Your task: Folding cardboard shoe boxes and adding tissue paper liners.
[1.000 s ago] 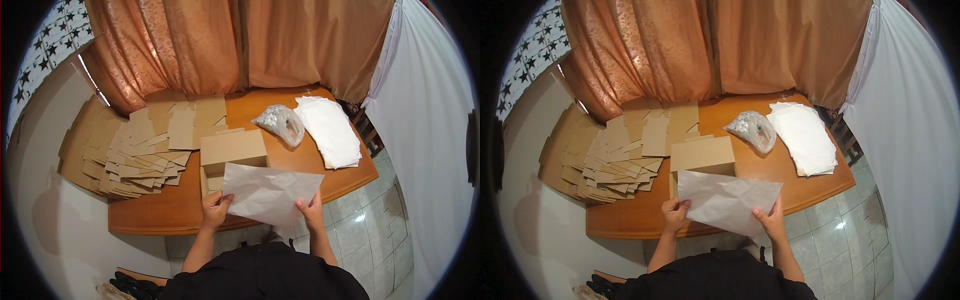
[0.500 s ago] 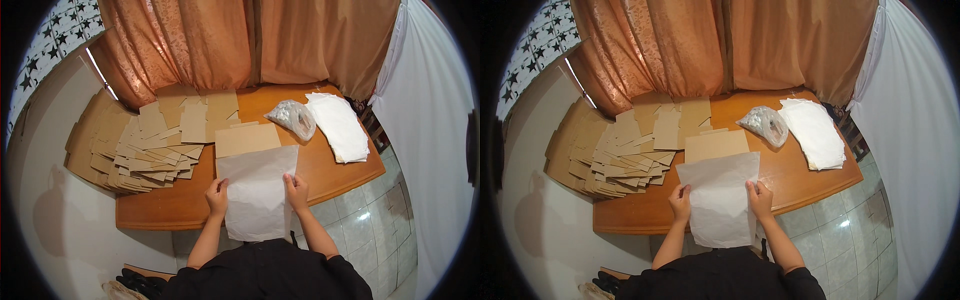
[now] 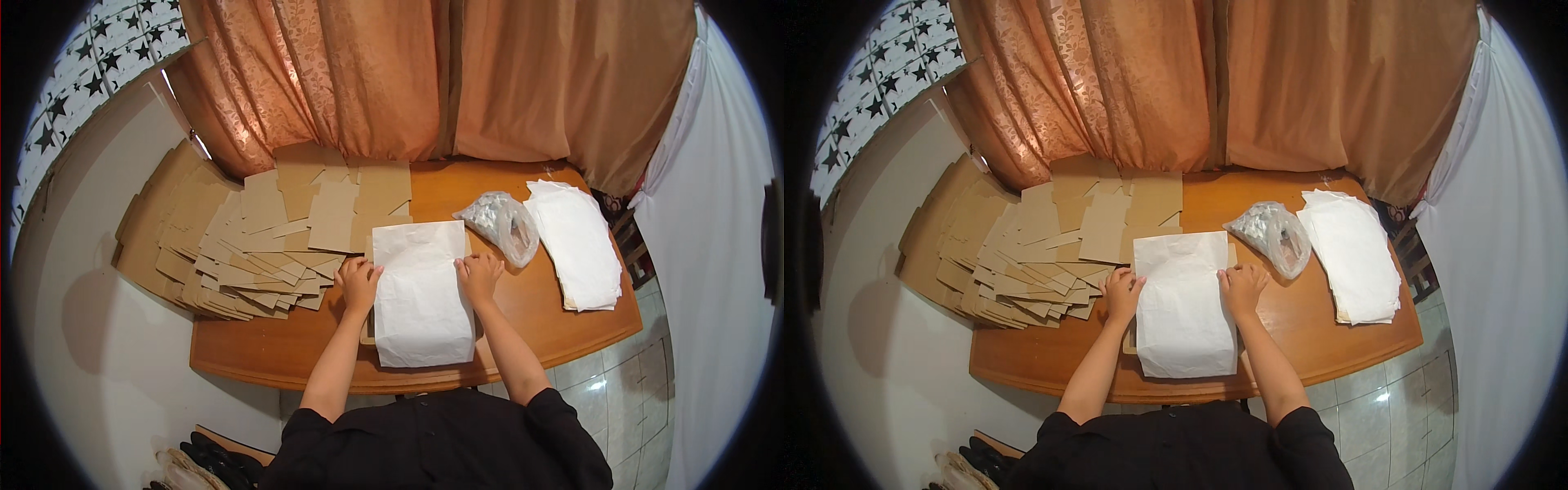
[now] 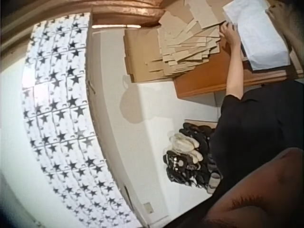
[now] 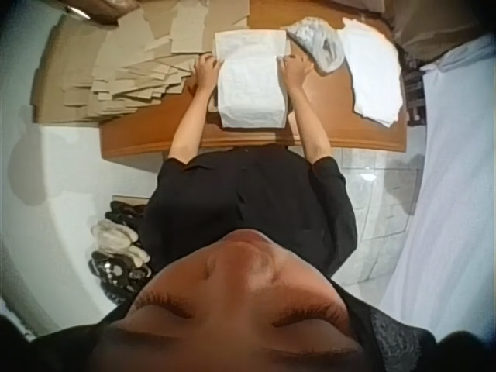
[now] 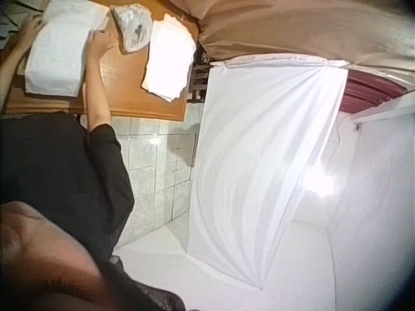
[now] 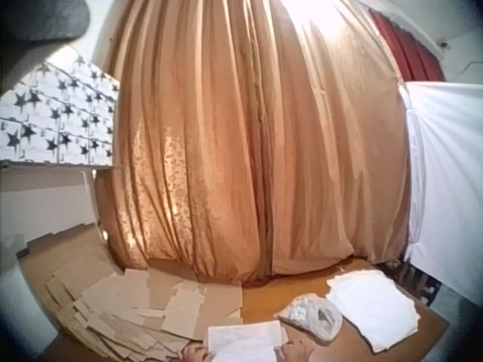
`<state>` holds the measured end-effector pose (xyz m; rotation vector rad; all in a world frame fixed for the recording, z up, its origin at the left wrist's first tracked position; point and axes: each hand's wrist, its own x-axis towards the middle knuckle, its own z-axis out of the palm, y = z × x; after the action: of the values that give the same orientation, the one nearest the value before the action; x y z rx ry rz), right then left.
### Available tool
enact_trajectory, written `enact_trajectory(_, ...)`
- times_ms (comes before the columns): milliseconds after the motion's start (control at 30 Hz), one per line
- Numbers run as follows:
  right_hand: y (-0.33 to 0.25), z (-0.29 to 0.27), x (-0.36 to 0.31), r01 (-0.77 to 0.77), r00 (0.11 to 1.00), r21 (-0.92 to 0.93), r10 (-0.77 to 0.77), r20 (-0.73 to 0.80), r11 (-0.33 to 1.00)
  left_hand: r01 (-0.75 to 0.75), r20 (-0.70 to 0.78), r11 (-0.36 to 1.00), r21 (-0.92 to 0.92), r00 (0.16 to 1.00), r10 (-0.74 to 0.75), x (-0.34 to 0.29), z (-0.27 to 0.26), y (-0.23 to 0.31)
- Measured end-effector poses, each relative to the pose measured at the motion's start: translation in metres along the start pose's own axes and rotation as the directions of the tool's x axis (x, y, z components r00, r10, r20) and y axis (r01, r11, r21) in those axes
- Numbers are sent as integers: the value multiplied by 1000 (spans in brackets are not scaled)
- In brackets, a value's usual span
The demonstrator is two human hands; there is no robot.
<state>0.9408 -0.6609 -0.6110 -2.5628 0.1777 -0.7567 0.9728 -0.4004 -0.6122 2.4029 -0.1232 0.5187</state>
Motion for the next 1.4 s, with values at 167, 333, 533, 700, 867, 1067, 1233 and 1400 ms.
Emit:
enact_trajectory(167, 10, 7, 8, -17, 998, -68, 22, 66, 998, -59, -40, 959, 277, 997, 73, 6, 5, 16)
enact_trajectory(333, 14, 6, 4, -44, 987, 13, 41, 158, 999, -796, 469, 597, -98, 492, 733, 2, 14, 59)
enact_trajectory(533, 20, 3, -1, -103, 979, 9, 100, 176, 995, -863, 635, 351, -364, 47, 771, -13, 61, 42)
enact_trajectory(700, 23, -25, -14, -212, 976, 174, 197, 97, 962, -799, 678, 419, -432, 19, 735, -25, 89, 21)
enact_trajectory(867, 37, -51, -40, -248, 969, 245, 234, 84, 937, -808, 807, 446, -385, -60, 588, -45, 100, 15)
enact_trajectory(1067, 48, -57, -55, -352, 936, 277, 328, 129, 894, -606, 730, 549, -575, -78, 679, -34, 101, 6)
enact_trajectory(1233, 58, -63, -59, -338, 941, 331, 313, 130, 881, -438, 993, 892, -115, -76, 90, -31, 48, 5)
enact_trajectory(1400, 59, -55, -60, -371, 925, 318, 319, 205, 873, -538, 979, 823, 182, 23, -202, -46, 31, 4)
